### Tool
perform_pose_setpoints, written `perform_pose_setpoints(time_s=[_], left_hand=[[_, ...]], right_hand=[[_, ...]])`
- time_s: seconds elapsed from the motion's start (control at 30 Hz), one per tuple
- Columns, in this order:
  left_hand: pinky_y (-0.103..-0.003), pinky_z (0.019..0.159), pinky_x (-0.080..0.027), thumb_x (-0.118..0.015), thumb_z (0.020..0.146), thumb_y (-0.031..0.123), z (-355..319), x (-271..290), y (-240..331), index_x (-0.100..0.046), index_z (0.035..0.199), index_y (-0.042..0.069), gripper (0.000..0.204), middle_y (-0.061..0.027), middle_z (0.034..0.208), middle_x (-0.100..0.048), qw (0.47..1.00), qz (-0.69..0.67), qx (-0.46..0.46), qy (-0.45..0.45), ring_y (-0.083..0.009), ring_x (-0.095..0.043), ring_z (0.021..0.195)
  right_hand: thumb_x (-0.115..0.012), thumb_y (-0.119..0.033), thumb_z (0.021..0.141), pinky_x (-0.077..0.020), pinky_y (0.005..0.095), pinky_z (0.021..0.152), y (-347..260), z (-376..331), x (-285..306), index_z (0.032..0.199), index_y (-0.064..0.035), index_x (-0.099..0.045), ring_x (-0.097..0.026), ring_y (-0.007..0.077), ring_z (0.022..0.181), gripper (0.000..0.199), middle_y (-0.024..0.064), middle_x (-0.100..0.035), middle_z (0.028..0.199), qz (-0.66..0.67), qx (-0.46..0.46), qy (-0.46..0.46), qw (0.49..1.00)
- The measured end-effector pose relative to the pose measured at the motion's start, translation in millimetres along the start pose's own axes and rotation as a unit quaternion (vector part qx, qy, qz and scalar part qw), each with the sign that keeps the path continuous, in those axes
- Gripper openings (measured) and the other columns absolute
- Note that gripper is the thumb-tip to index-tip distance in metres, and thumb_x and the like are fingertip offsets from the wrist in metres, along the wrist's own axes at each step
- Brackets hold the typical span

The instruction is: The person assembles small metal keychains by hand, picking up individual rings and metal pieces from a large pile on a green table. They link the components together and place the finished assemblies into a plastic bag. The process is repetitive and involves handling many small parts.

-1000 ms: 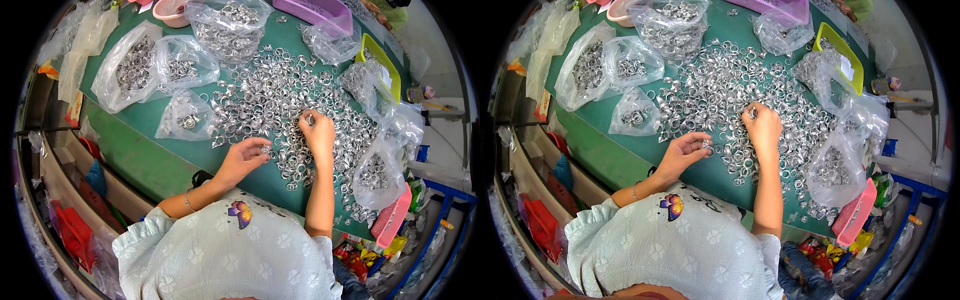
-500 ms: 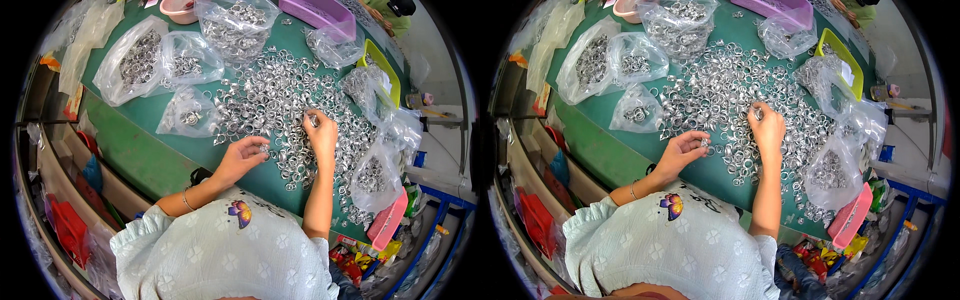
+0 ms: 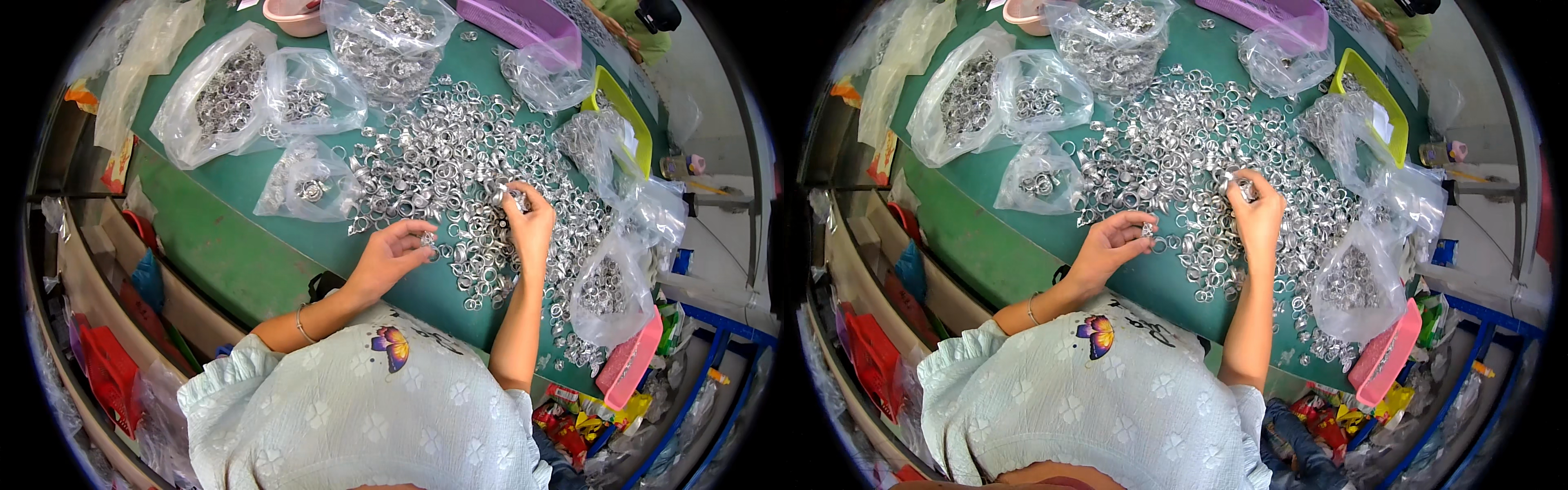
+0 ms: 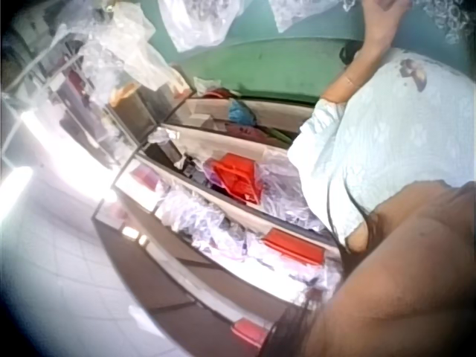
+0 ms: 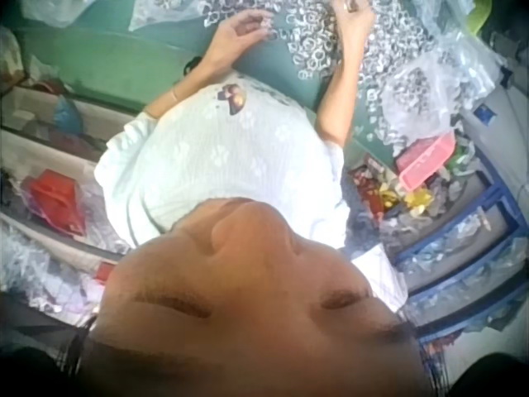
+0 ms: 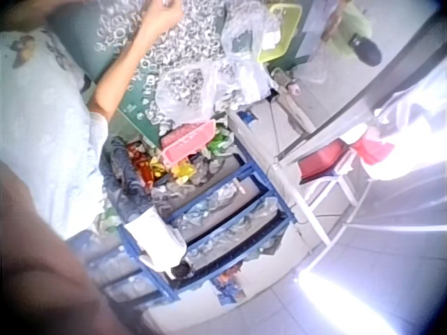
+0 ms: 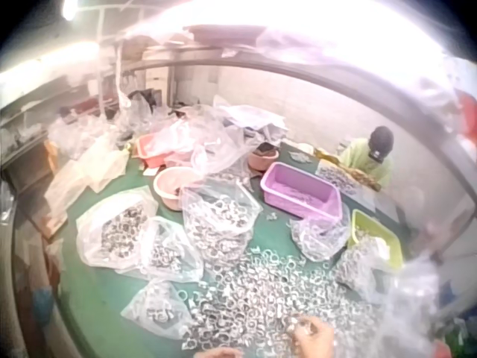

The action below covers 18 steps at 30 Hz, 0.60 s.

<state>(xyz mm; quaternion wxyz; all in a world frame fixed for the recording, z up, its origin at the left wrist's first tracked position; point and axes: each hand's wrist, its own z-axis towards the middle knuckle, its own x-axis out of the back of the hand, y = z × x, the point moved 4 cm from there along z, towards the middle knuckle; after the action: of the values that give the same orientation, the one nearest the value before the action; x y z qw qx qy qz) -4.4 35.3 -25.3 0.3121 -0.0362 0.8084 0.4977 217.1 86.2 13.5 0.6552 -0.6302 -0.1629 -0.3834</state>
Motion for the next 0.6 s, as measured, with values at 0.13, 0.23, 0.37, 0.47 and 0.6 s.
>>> perform_pose_setpoints(time_s=[0.13,0.23,0.37,0.47,0.6], left_hand=[[-0.023,0.08,-0.045,-0.057,0.083,0.001,1,-2,1,-0.053,0.113,0.001,0.029,-0.0038,0.103,-0.057,1.0,0.004,0.006,-0.01,-0.0088,-0.056,0.088],[-0.023,0.08,-0.045,-0.057,0.083,0.001,1,-5,2,-0.052,0.113,0.001,0.03,-0.0037,0.103,-0.057,1.0,0.002,0.004,-0.013,-0.009,-0.056,0.088],[-0.023,0.08,-0.044,-0.057,0.083,0.001,1,-5,1,-0.052,0.113,0.001,0.03,-0.0036,0.102,-0.057,1.0,0.004,0.015,-0.014,-0.0091,-0.056,0.088],[-0.023,0.08,-0.044,-0.058,0.083,0.001,0,-6,0,-0.052,0.112,0.001,0.03,-0.0035,0.102,-0.057,1.0,0.002,0.014,-0.013,-0.0092,-0.056,0.088],[-0.023,0.08,-0.045,-0.058,0.083,0.001,0,-9,0,-0.052,0.112,0.0,0.03,-0.0034,0.102,-0.057,1.0,0.003,0.009,-0.018,-0.0092,-0.056,0.088]], right_hand=[[-0.057,-0.008,0.081,-0.0265,0.022,0.036,19,-19,-7,0.09,-0.0029,-0.059,-0.036,0.0048,0.04,0.01,-0.0012,-0.05,0.056,0.304,-0.203,-0.047,0.93],[-0.055,-0.008,0.086,-0.0245,0.0198,0.034,20,-26,-1,0.089,-0.0033,-0.055,-0.034,0.0047,0.039,0.005,-0.0006,-0.045,0.056,0.342,-0.194,-0.017,0.919],[-0.051,-0.015,0.09,-0.026,0.0201,0.033,23,-33,4,0.085,-0.0042,-0.052,-0.037,0.0076,0.038,0.012,0.0033,-0.048,0.06,0.459,-0.212,-0.022,0.862],[-0.046,-0.021,0.093,-0.0262,0.0209,0.032,18,-43,1,0.08,-0.005,-0.049,-0.038,0.0099,0.037,0.021,0.0053,-0.048,0.06,0.592,-0.265,-0.066,0.758],[-0.043,-0.033,0.093,-0.0242,0.0202,0.032,10,-60,-13,0.069,-0.0056,-0.042,-0.031,0.0086,0.034,0.036,0.0013,-0.037,0.051,0.733,-0.335,-0.199,0.557]])
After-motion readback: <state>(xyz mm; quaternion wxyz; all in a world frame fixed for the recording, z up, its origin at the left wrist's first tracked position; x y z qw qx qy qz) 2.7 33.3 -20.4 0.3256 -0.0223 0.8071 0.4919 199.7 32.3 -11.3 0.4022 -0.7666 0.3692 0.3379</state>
